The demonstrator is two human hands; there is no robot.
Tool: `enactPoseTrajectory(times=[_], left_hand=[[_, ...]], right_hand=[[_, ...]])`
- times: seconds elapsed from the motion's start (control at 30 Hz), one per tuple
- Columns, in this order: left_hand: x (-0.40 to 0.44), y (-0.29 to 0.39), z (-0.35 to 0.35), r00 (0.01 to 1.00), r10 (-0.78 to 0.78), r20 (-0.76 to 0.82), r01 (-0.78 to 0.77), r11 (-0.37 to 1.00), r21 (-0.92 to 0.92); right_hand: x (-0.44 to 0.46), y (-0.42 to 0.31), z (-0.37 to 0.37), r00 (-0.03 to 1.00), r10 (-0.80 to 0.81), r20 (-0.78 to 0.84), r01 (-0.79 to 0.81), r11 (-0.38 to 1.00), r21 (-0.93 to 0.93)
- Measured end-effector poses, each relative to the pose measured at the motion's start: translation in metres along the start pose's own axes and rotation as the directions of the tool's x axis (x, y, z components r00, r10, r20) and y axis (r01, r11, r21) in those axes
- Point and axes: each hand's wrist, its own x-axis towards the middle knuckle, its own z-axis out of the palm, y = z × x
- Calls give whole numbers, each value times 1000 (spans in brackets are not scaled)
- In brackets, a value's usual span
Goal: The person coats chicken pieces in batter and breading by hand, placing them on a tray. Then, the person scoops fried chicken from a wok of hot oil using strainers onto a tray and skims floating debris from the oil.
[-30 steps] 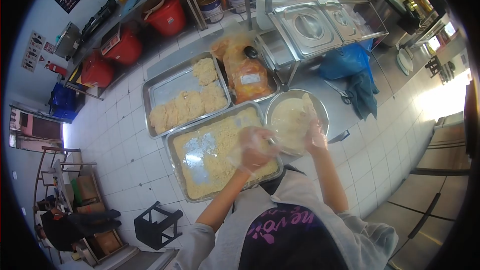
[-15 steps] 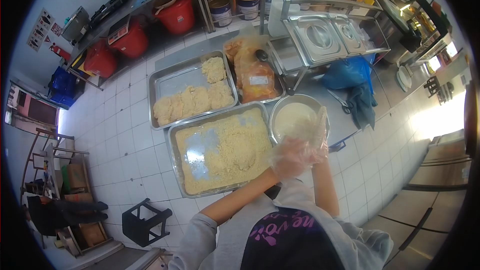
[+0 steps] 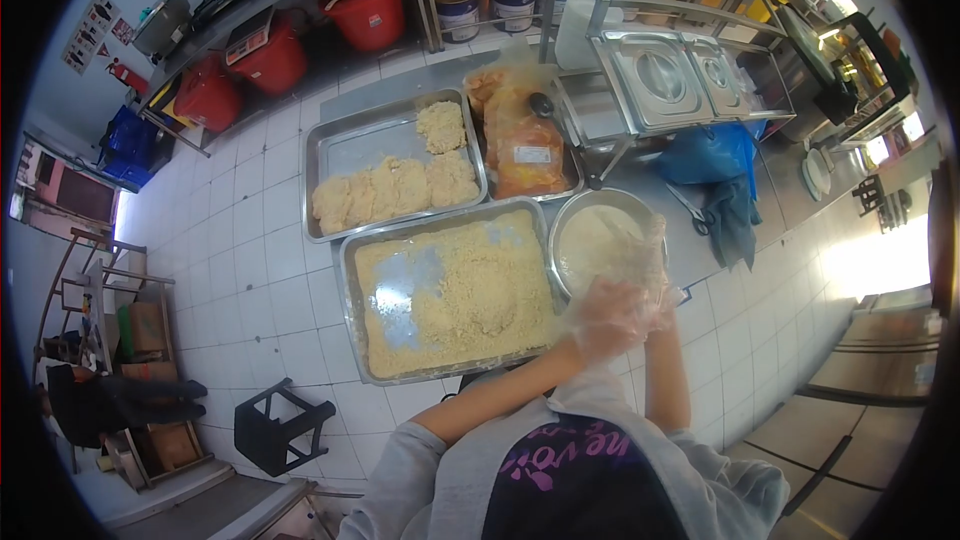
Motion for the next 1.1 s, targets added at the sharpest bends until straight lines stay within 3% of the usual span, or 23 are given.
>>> enactPoseTrajectory(times=[0.37,0.4,0.47,0.5,0.53,0.57,0.6,0.63,0.67,0.7,0.77,0.8,0.87,0.9,0.93,1.0,1.03,1.1], left_hand=[[14,0,-11,986,102,-131,-122,979,-160],[9,-5,-15,998,41,-50,-45,995,-87],[-26,-27,-6,999,-26,27,26,1000,-8],[-70,-52,17,980,-199,14,197,976,90],[-95,-68,24,932,-363,-16,359,915,185],[-95,-79,0,927,-374,-38,375,916,143],[-93,-88,-26,919,-389,-60,394,914,99],[-90,-90,-37,917,-394,-58,398,912,97],[-87,-92,-45,854,-521,19,495,822,281],[-85,-94,-49,761,-645,69,548,696,464],[-122,-125,-20,766,-639,71,496,657,567],[-134,-136,-9,774,-628,76,433,614,660],[-107,-119,-27,757,-643,112,453,641,620],[-95,-113,-35,741,-656,143,472,660,584],[-93,-116,-36,737,-660,144,475,658,584],[-91,-119,-39,726,-646,234,417,685,597],[-89,-121,-42,724,-646,243,412,687,599],[-85,-122,-46,742,-608,283,372,725,579]], right_hand=[[2,-16,3,992,122,-41,-126,987,-97],[14,-9,-16,991,123,-43,-127,987,-98],[49,10,-66,979,-126,160,172,931,-322],[48,3,-69,979,-127,157,172,931,-323],[45,-8,-68,988,-95,123,154,692,-705],[43,-13,-67,994,-79,76,98,314,-944],[43,-12,-69,994,-77,72,93,314,-945],[44,-8,-73,990,-85,111,122,145,-982],[46,-4,-76,985,-85,153,151,-29,-988],[52,8,-84,985,-80,154,152,-30,-988],[62,37,-107,860,-244,449,314,-442,-841],[57,45,-111,862,-242,445,312,-440,-842],[50,60,-105,712,-279,645,290,-720,-631],[45,52,-83,870,-195,452,250,-616,-747],[51,57,-93,872,-190,451,252,-615,-747],[58,73,-109,677,-337,654,359,-624,-694],[58,71,-110,682,-340,647,356,-618,-701],[60,60,-109,499,-237,834,339,-832,-440]])
